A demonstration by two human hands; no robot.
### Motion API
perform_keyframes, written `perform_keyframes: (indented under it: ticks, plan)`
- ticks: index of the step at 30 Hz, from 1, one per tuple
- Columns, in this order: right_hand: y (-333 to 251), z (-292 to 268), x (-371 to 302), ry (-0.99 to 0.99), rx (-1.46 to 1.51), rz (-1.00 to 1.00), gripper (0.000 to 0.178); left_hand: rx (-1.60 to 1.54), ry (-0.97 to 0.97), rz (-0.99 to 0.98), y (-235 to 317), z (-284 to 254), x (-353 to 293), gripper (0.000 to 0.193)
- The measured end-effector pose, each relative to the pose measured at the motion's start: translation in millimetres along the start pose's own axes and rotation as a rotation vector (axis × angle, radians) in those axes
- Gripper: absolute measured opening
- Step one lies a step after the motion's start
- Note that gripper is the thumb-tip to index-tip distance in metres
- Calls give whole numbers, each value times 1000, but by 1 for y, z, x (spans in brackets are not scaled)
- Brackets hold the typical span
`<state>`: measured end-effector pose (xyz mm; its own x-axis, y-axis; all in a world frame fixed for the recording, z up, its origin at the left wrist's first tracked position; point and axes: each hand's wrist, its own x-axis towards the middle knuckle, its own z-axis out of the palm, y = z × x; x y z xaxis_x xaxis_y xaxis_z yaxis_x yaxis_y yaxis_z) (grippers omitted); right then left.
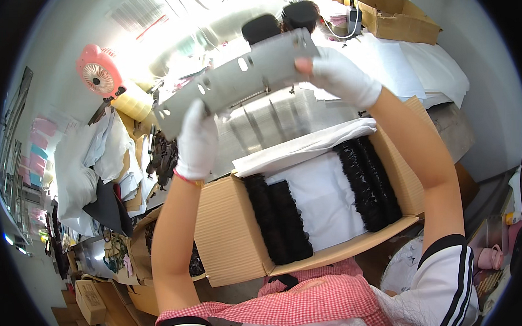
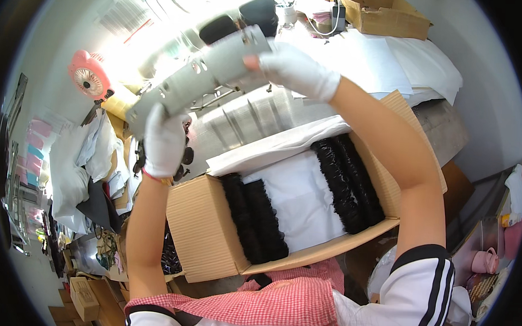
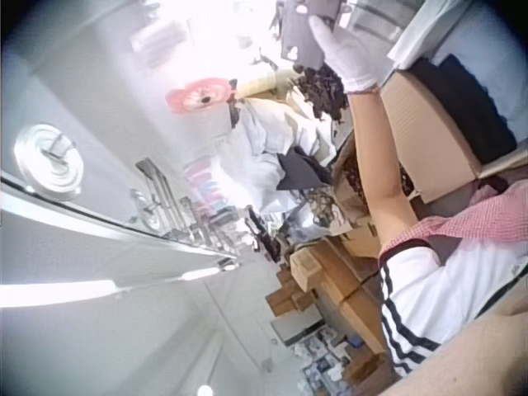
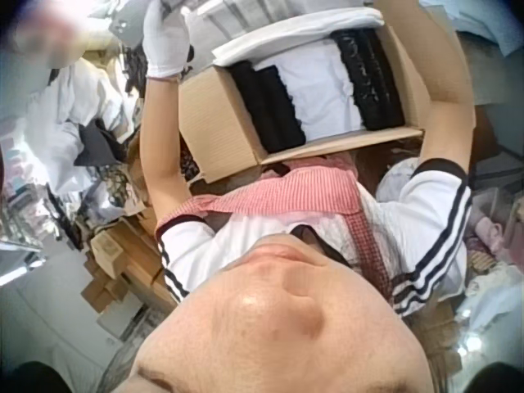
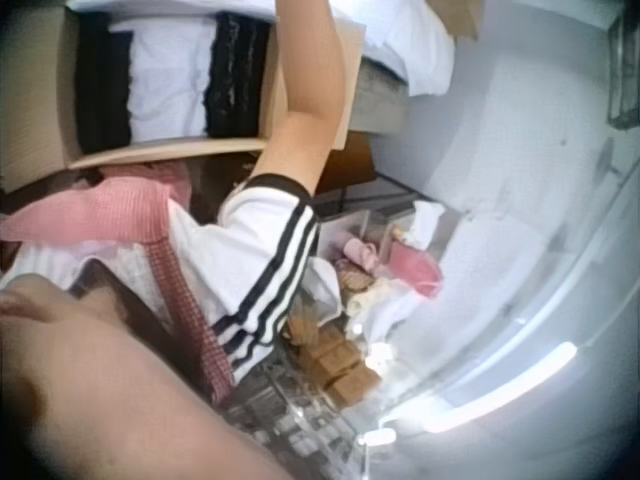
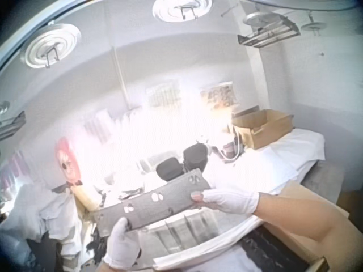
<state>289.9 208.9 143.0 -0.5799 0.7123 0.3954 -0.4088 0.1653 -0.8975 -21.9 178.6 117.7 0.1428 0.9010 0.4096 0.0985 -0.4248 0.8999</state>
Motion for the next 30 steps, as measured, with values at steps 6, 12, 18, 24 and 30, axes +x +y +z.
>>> perform_keyframes:
  ticks: [6, 12, 18, 24, 30]
  plan:
    - [106, -24, -48, 191, -573, 457, 36, -422, -69, -1048, -25, 31, -72, 52]
    - [127, -52, -55, 42, -1265, 568, 27, 582, -284, 219, -38, 91, -65, 38]
    - [78, -66, -78, 422, -1022, 622, 67, 1113, -165, 200, -68, 117, -43, 53]
    - [98, -70, -53, 369, -521, 320, 65, 1115, -201, 122, -74, 118, -43, 48]
    - [111, -54, -46, 313, -760, 160, 69, 1038, -182, 193, -72, 114, -44, 49]
